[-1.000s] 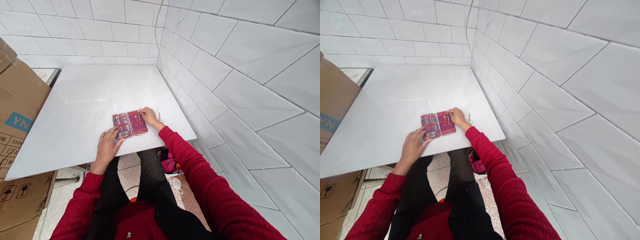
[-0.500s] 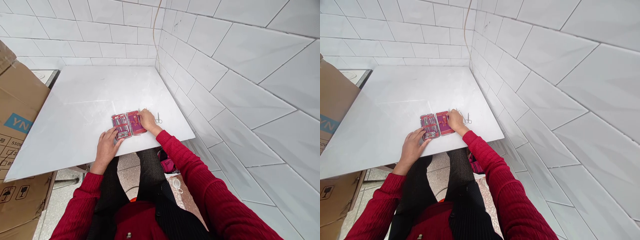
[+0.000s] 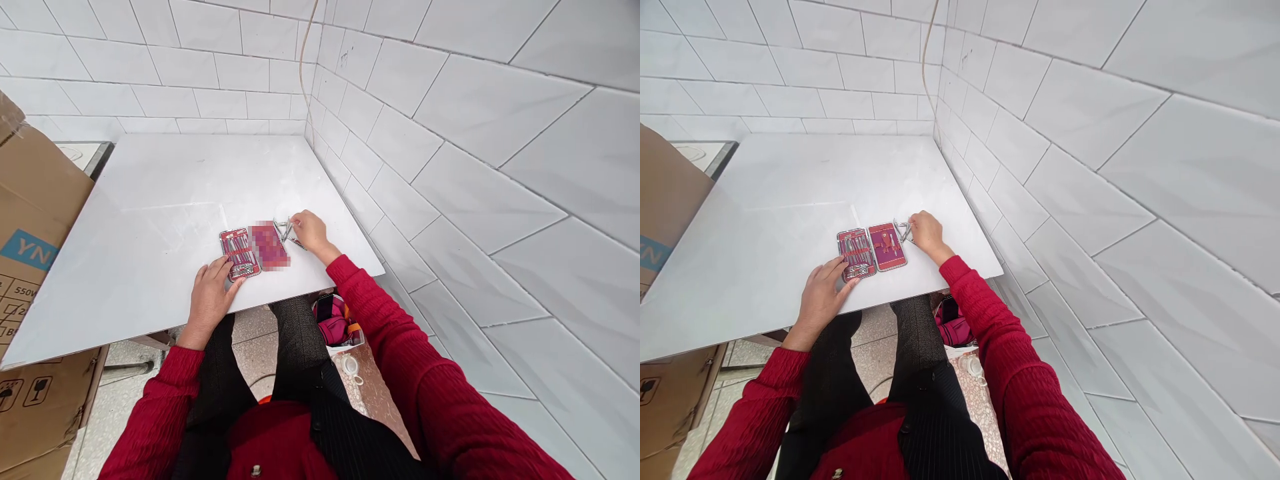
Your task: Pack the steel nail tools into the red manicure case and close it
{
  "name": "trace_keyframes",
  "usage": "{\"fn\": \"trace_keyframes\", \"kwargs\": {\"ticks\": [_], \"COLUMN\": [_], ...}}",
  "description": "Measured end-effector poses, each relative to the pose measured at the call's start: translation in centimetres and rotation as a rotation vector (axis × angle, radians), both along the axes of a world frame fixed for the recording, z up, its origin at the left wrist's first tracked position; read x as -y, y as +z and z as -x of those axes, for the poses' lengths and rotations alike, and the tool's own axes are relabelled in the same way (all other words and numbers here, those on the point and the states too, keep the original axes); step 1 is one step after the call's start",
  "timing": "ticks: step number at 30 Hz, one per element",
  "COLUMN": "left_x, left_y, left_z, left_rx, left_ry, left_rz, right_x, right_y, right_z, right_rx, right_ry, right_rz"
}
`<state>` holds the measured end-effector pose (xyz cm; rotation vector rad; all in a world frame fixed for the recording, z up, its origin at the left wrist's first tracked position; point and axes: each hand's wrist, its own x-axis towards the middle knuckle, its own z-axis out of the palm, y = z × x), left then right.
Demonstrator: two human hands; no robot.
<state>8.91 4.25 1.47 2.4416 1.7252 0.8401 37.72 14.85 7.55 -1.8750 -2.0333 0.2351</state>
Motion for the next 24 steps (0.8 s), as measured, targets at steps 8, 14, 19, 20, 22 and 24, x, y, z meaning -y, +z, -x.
{"fn": "trace_keyframes", "kwargs": {"ticks": [8, 14, 19, 20, 22, 24], "left_x": [-0.1, 0.1, 0.1, 0.1, 0.1, 0.1], "left_y": [-0.2, -0.1, 0.0, 0.0, 0.0, 0.1], "left_z": [0.0, -0.1, -0.1, -0.1, -0.1, -0.1], "left_rx": [0.000, -0.001, -0.001, 0.000, -0.005, -0.015], "left_ry": [-0.003, -0.003, -0.001, -0.002, -0.006, -0.007], "left_rz": [-0.024, -0.012, 0.009, 0.009, 0.005, 0.001], "right_x": [-1.4, -2.8, -3.2, -3.1, -3.0, -2.9], "right_y": [0.7, 0.8, 0.8, 0.6, 0.2, 0.0], "right_z": [-2.4, -0.6, -0.5, -0.6, -0.7, -0.7], "right_rx": [0.225, 0.329, 0.402, 0.406, 0.410, 0.423], "right_ry": [-0.138, -0.101, -0.029, -0.025, -0.020, -0.009], "right_rz": [0.266, 0.272, 0.291, 0.277, 0.254, 0.237]}}
